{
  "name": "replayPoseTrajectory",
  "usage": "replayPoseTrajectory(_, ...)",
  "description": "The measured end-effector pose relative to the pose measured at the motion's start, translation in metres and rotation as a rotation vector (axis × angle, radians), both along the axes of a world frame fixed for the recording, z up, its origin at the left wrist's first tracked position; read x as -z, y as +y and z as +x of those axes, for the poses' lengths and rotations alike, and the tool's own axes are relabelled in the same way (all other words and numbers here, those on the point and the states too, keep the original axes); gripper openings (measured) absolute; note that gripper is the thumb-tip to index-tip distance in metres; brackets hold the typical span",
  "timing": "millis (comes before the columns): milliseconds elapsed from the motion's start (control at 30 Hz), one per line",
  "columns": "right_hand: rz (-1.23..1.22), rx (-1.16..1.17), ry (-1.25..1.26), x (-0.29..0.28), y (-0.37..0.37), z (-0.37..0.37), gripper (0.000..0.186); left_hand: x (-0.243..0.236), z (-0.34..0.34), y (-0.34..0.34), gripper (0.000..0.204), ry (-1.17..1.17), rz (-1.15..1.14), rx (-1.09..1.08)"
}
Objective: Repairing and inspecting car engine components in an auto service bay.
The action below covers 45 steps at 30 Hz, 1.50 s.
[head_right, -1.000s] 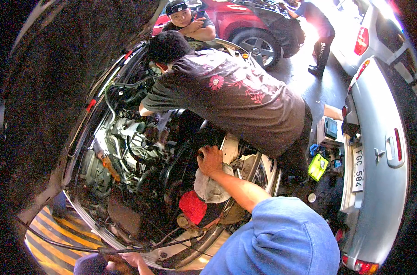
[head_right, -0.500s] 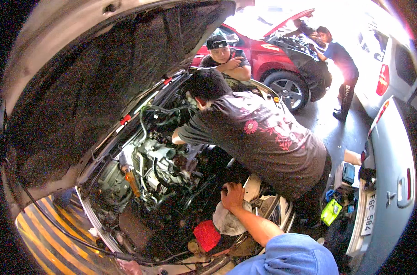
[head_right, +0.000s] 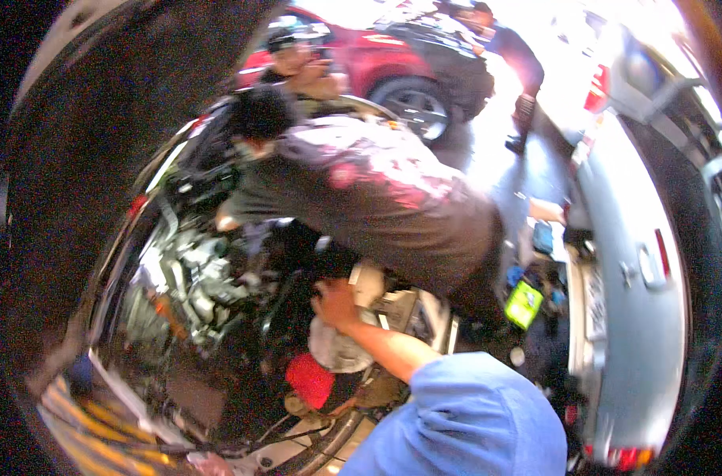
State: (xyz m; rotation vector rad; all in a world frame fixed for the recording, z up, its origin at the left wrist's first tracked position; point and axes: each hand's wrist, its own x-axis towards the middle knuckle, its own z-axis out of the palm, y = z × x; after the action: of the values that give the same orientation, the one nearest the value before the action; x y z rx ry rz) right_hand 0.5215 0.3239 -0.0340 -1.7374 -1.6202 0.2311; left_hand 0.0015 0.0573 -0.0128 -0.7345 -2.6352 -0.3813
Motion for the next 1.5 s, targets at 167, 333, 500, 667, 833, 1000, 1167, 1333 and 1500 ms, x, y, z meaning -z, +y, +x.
replayPoseTrajectory(167, -0.276, -0.192, -0.005, -0.044, -0.028, 0.027, 0.057, 0.001, 0.059, 0.123, 0.058, 0.066, 0.081, 0.382)
replayPoseTrajectory(333, -0.138, -0.239, 0.174, -0.08, -0.137, 0.107, 0.048, 0.02, 0.208, 0.261, 0.058, 0.034, 0.094, 0.879)
replayPoseTrajectory(500, -0.893, 0.105, 0.255, -0.064, -0.293, 0.262, 0.04, 0.032, 0.374, 0.337, 0.057, -0.035, 0.106, 1.313)
replayPoseTrajectory(667, -0.326, 1.525, 0.545, -0.027, -0.476, 0.38, 0.07, 0.039, 0.483, 0.351, 0.057, -0.109, 0.088, 1.532)
replayPoseTrajectory(833, 0.897, 1.884, 0.022, -0.134, -0.541, 0.423, 0.103, 0.042, 0.54, 0.349, 0.057, -0.135, 0.058, 1.682)
replayPoseTrajectory(1000, 1.407, 1.256, -0.462, -0.335, -0.529, 0.343, 0.088, 0.041, 0.57, 0.335, 0.057, -0.166, 0.035, 1.751)
replayPoseTrajectory(1167, 1.538, 1.009, -1.11, -0.443, -0.521, 0.264, 0.081, 0.031, 0.592, 0.313, 0.057, -0.186, 0.026, 1.802)
replayPoseTrajectory(1333, 1.814, 1.139, -0.666, -0.458, -0.559, 0.222, 0.08, 0.022, 0.609, 0.301, 0.057, -0.186, 0.029, 1.833)
replayPoseTrajectory(1500, 1.906, 1.035, -0.527, -0.453, -0.596, 0.205, 0.067, 0.012, 0.622, 0.302, 0.057, -0.186, 0.051, 1.847)
